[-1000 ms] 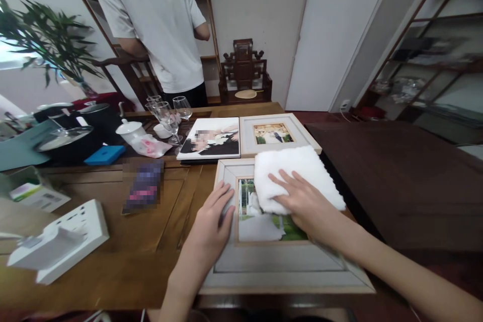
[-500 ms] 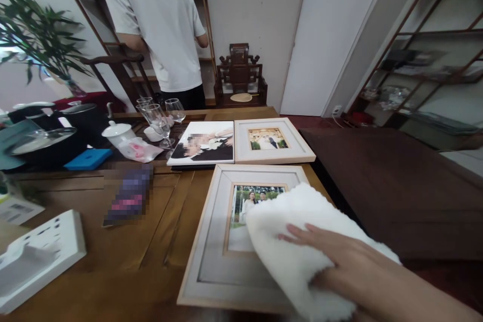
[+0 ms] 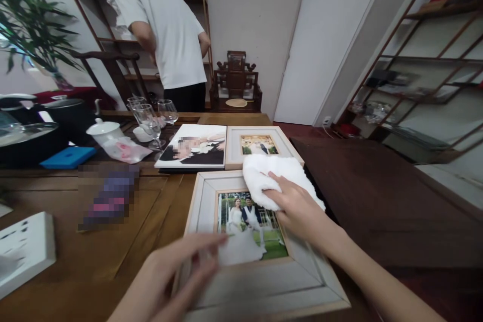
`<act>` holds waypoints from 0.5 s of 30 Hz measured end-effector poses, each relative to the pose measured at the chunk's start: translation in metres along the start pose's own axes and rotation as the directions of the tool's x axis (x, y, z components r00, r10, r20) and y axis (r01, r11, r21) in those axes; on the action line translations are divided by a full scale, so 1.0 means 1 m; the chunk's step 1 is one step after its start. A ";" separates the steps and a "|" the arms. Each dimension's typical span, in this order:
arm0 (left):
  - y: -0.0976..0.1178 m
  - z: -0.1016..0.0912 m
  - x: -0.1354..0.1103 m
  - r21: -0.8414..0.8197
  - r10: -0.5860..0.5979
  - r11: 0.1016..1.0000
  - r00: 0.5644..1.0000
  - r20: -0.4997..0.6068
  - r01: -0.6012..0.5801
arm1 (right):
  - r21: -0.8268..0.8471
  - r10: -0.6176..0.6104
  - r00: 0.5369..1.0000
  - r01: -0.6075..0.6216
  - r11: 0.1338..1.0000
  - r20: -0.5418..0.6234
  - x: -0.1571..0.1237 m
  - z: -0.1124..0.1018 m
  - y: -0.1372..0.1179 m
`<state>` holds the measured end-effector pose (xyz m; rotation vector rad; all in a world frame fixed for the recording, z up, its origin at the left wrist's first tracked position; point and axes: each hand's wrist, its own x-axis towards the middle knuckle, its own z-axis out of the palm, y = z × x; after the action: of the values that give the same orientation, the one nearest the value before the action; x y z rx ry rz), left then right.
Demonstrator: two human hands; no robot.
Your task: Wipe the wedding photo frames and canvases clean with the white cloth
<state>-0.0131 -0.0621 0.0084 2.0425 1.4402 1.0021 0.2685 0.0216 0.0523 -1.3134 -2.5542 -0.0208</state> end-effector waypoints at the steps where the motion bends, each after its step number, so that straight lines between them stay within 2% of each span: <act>1: 0.003 0.001 0.014 0.079 -0.007 0.997 1.000 -0.022 0.008 | -0.011 -0.024 0.999 0.025 1.000 0.022 0.001 0.003 -0.001; 3: 0.003 0.006 0.034 0.228 0.030 0.974 0.987 -0.158 0.007 | -0.014 -0.080 0.993 0.081 0.997 0.085 0.000 0.007 -0.005; 5: -0.003 0.016 0.042 0.287 0.027 0.957 0.982 -0.188 0.029 | -0.005 -0.119 0.981 0.121 0.993 0.156 -0.005 0.007 -0.009; 10: -0.016 0.038 0.037 0.251 0.091 0.967 0.981 -0.169 -0.046 | 0.117 -0.207 0.933 0.179 0.977 0.295 -0.032 -0.008 -0.022; 12: -0.014 0.039 0.035 0.230 0.102 0.971 0.981 -0.167 -0.062 | 0.168 -0.242 0.918 0.197 0.966 0.314 -0.045 -0.013 -0.025; 15: -0.007 0.029 0.035 0.212 0.022 0.977 0.995 -0.096 -0.001 | 0.196 -0.257 0.924 0.206 0.959 0.284 -0.059 -0.015 -0.025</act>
<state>0.0118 -0.0253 -0.0047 2.1787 1.6503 1.0036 0.2844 -0.0425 0.0549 -1.0131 -2.8856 0.3665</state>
